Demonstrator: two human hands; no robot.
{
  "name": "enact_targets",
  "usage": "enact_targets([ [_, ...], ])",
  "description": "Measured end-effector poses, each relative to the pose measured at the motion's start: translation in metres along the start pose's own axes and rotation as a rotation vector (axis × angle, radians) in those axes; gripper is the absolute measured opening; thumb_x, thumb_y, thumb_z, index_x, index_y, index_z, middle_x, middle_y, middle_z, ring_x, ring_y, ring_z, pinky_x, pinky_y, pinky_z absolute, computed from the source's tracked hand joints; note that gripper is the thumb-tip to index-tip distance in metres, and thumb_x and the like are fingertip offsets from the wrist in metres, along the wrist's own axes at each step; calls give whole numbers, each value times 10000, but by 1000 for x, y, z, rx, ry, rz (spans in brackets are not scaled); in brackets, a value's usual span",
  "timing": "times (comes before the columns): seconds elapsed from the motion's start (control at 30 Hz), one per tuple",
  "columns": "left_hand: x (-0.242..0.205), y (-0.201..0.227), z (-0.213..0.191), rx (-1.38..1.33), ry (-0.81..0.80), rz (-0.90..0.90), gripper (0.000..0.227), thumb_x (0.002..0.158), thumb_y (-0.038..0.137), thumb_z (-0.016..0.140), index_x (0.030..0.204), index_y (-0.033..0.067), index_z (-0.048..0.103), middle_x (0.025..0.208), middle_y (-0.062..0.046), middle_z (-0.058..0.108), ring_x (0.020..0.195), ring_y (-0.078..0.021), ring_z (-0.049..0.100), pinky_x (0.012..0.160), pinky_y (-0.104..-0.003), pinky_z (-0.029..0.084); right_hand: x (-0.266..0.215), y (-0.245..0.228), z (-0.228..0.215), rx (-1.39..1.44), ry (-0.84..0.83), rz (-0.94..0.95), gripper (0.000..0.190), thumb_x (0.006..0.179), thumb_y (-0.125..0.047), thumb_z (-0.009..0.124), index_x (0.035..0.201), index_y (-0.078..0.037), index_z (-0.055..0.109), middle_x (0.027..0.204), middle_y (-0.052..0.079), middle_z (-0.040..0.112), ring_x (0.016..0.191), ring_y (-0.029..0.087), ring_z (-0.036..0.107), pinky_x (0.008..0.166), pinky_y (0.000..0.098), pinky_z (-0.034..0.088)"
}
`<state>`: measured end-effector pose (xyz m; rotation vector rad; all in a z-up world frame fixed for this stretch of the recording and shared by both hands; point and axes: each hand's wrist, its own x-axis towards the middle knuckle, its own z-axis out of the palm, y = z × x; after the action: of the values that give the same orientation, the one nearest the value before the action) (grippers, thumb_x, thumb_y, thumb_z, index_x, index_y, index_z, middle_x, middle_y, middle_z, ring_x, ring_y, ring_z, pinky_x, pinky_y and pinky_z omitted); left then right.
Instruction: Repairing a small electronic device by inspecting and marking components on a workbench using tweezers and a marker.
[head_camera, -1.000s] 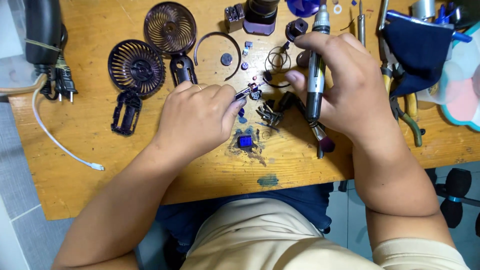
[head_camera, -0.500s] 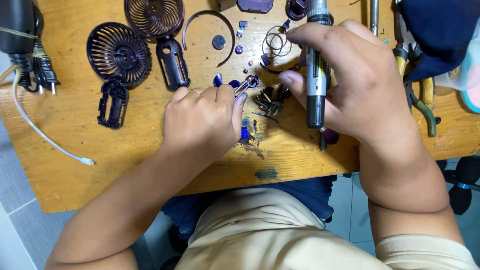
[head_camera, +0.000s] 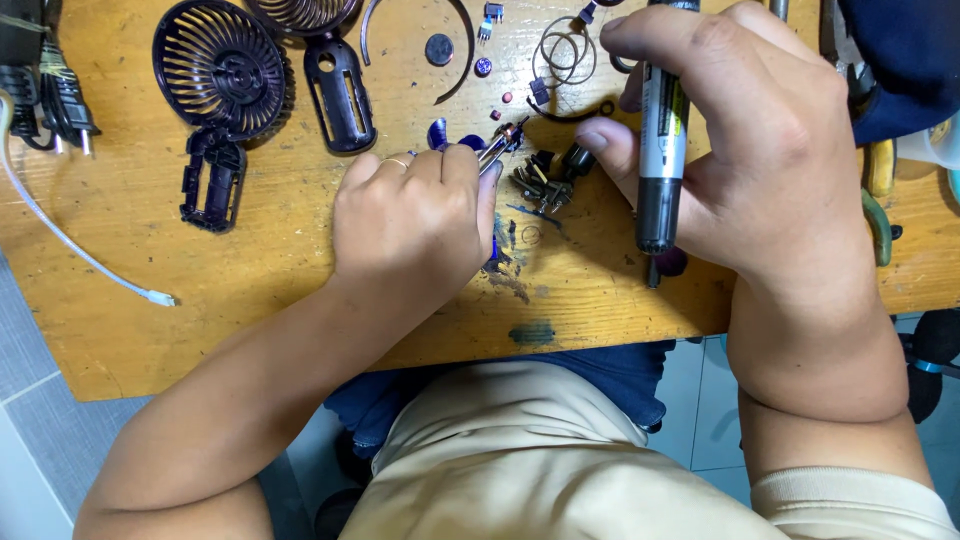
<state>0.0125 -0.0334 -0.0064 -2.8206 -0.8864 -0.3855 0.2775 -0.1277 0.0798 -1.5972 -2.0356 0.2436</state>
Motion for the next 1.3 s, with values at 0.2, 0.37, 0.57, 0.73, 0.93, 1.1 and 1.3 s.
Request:
enact_targets([
  [0.2,0,1,3,4,3,10,364,1160,466,801,934,212,671,775,10,666,705,-236,679,736,-419,485,-2,1,0,-7,-12,3,380,1370,-173,818,1549,151,732,1369,285,795,1125,496,680,1045,577,539],
  [0.37,1,1,3,11,13,11,351,1155,453,795,936,208,671,781,7,671,708,-232,684,734,-417,482,-2,2,1,-12,-10,1,378,1372,-173,818,1561,141,727,1359,277,791,1121,492,678,1045,572,542],
  [0.57,0,2,4,32,23,-8,370,1161,457,808,921,217,659,775,11,631,712,-236,647,752,-436,442,-3,2,1,-13,-8,-18,385,1373,-181,817,1556,146,729,1382,279,792,1105,490,671,1038,578,541],
  [0.73,0,3,2,2,37,-9,390,1186,431,795,899,211,650,771,2,612,709,-243,629,752,-440,426,-3,1,0,0,-13,-3,360,1373,-144,835,1558,148,733,1363,277,781,1158,495,690,1044,568,543],
  [0.93,0,3,1,-7,27,4,387,1190,419,778,891,215,641,768,-5,615,709,-244,633,754,-438,425,-3,3,0,-3,-26,-6,358,1370,-135,858,1562,140,733,1360,270,793,1155,498,702,1063,578,553],
  [1.1,-1,3,4,-2,31,3,387,1180,431,799,899,211,649,760,-1,616,690,-245,635,755,-441,429,-1,0,-1,7,-31,-1,354,1372,-113,864,1568,153,736,1347,274,778,1187,507,718,1068,573,549],
  [1.3,-1,3,4,2,11,-2,387,1176,442,796,910,208,641,763,-4,616,675,-247,633,745,-449,432,0,-2,-2,25,-31,3,337,1371,-79,876,1563,155,728,1362,286,767,1197,514,712,1072,575,535],
])
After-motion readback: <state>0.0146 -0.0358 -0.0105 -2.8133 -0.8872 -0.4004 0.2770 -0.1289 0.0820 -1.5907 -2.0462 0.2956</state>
